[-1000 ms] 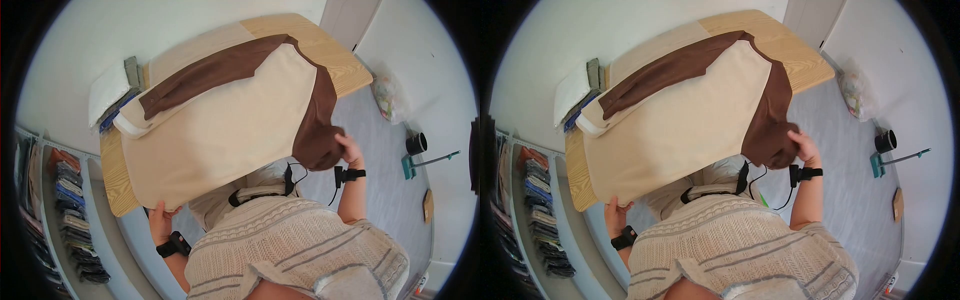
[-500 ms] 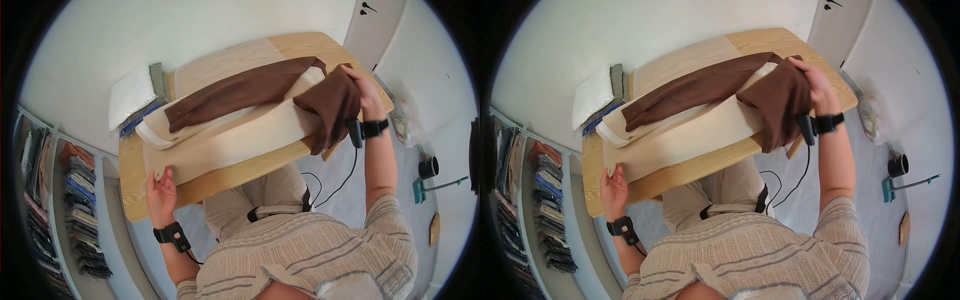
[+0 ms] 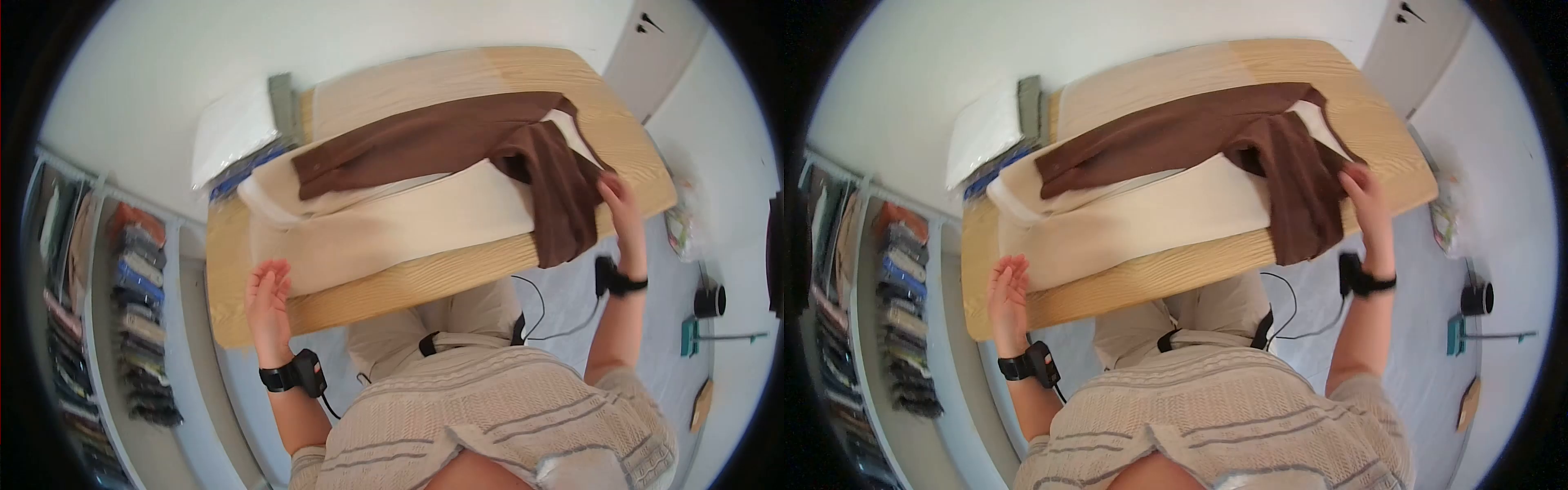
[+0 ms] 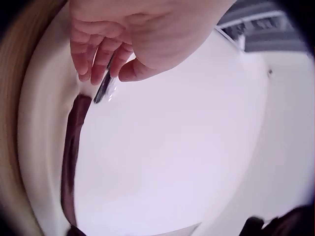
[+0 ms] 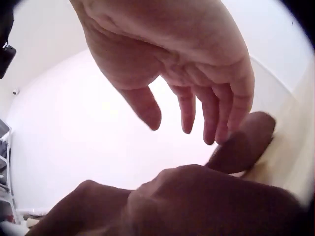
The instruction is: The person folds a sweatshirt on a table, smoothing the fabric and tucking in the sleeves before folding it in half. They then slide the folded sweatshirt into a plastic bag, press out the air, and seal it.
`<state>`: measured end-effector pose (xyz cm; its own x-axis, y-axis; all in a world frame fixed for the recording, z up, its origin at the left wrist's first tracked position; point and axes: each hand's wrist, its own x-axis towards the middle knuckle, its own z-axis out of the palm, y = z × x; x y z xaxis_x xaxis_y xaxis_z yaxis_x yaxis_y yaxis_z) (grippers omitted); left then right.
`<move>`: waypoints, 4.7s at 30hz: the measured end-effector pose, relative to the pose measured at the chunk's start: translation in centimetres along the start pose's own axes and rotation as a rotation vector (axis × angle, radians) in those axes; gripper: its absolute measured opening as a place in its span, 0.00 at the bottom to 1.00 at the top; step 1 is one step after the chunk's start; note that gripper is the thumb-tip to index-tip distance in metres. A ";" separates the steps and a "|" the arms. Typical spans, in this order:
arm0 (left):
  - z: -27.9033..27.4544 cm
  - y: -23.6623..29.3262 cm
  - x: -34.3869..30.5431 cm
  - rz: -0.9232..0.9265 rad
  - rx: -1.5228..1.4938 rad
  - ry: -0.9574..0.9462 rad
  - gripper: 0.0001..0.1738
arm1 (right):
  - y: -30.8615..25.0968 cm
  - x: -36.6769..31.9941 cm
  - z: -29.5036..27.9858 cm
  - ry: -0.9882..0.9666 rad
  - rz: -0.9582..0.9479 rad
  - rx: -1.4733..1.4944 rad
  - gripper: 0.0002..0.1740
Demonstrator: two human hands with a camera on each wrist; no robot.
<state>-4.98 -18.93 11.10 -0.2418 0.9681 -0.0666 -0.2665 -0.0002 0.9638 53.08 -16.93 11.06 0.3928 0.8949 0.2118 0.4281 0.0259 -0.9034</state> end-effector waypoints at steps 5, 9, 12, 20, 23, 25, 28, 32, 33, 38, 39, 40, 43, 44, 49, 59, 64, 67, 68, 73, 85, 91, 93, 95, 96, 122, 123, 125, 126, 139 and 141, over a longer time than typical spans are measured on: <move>-2.6 1.2 1.5 0.144 0.607 0.057 0.17 | -2.3 -6.5 1.3 0.082 0.078 0.036 0.09; -3.6 -0.2 4.9 0.224 0.954 -0.103 0.21 | -10.6 -6.2 9.1 -0.351 -0.123 -0.006 0.09; -2.9 -0.3 6.1 0.172 1.080 -0.176 0.24 | -13.8 -4.3 14.3 -0.799 -0.223 -0.314 0.15; -2.3 -1.3 6.7 0.365 1.439 -0.164 0.26 | -12.7 -0.3 26.7 -0.773 -0.493 -0.577 0.13; -1.9 -1.5 6.3 0.364 1.464 -0.093 0.24 | -12.8 -0.2 27.2 -0.781 -0.459 -0.758 0.11; -1.8 -1.8 6.5 0.357 1.462 -0.057 0.23 | -13.0 -0.4 27.0 -0.553 -0.505 -0.621 0.10; -1.9 -2.2 6.7 0.308 1.567 -0.027 0.21 | -12.6 -0.1 27.5 -0.489 -0.509 -0.588 0.09; -2.3 -1.3 7.2 0.259 1.465 -0.056 0.16 | -10.6 0.4 28.4 -0.596 -0.491 -0.621 0.09; -2.0 -0.3 7.0 0.203 1.349 -0.082 0.15 | -10.6 0.4 28.5 -0.595 -0.498 -0.646 0.09; 2.1 3.6 7.5 0.607 1.277 -0.262 0.15 | -10.7 0.2 28.4 -0.582 -0.533 -0.630 0.09; 2.9 3.9 8.0 0.598 1.257 -0.383 0.15 | -10.9 0.2 28.3 -0.602 -0.495 -0.617 0.09; 3.3 3.6 8.6 0.601 1.259 -0.380 0.15 | -11.2 0.3 28.2 -0.619 -0.456 -0.605 0.08; 3.9 2.0 10.5 0.354 1.391 -0.490 0.13 | -11.9 0.3 27.7 -0.576 -0.441 -0.537 0.08; 3.9 1.6 10.6 0.356 1.355 -0.397 0.13 | -11.8 0.4 27.6 -0.570 -0.436 -0.537 0.08; 2.5 0.2 11.6 0.325 1.404 -0.298 0.12 | -10.1 0.0 28.6 -0.572 -0.506 -0.610 0.10; 8.2 0.3 0.5 0.240 1.725 -0.703 0.37 | -10.8 -10.3 19.4 -0.470 -0.848 -0.533 0.20; 8.3 -0.8 0.1 0.171 1.690 -0.664 0.44 | -7.7 -8.4 8.6 0.174 -0.192 -0.117 0.07; 8.9 -1.0 -0.1 0.139 1.714 -0.620 0.47 | -2.1 -8.8 5.0 0.416 -0.151 -0.344 0.10; 9.1 -1.0 -0.1 0.113 1.722 -0.599 0.48 | -1.2 -9.0 4.3 0.464 -0.144 -0.532 0.11; 10.1 -0.9 -0.5 0.084 1.738 -0.575 0.49 | 0.3 -9.5 3.4 0.242 0.089 -0.402 0.18; 21.5 -2.1 -5.6 0.213 0.506 -1.029 0.46 | -10.6 -9.6 10.0 -0.374 -0.146 0.331 0.14; 24.2 -4.3 -2.7 0.167 0.490 -0.884 0.33 | -8.0 -7.0 7.2 -0.590 -0.424 0.255 0.19; 23.6 -4.2 -1.4 0.277 0.869 -0.874 0.28 | -7.5 -3.9 2.0 -0.497 -0.384 0.074 0.16; 24.0 -3.5 -1.3 0.264 0.795 -0.810 0.25 | -4.6 -0.4 -1.7 -0.242 -0.225 -0.003 0.13; 24.2 -3.0 -0.8 0.298 0.740 -0.753 0.24 | -1.6 1.8 -3.1 -0.176 -0.204 -0.028 0.14; 24.3 -0.7 6.1 0.893 1.317 -0.364 0.32 | 6.2 5.4 -6.3 -0.228 0.035 -0.183 0.06; 24.4 -1.0 6.0 0.877 1.331 -0.435 0.30 | 6.5 5.4 -6.3 -0.209 -0.035 -0.214 0.06; 24.2 -1.4 6.0 0.840 1.364 -0.477 0.29 | 6.9 5.3 -5.9 -0.221 -0.117 -0.229 0.06; 24.3 -1.9 6.5 0.713 1.423 -0.513 0.28 | 6.7 5.2 -5.9 -0.222 -0.064 -0.149 0.07; 24.8 1.6 13.1 0.760 1.262 -0.497 0.09 | 6.5 6.2 -6.1 -0.322 -0.117 -0.240 0.14; 25.3 5.1 15.5 0.833 1.349 -0.494 0.09 | 6.0 6.0 -6.1 -0.329 -0.111 -0.216 0.15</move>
<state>13.55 2.40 21.50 0.4758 0.7947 0.3768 0.7857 -0.5766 0.2241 62.94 -14.10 9.22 0.0681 0.9876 0.1417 0.6279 0.0679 -0.7753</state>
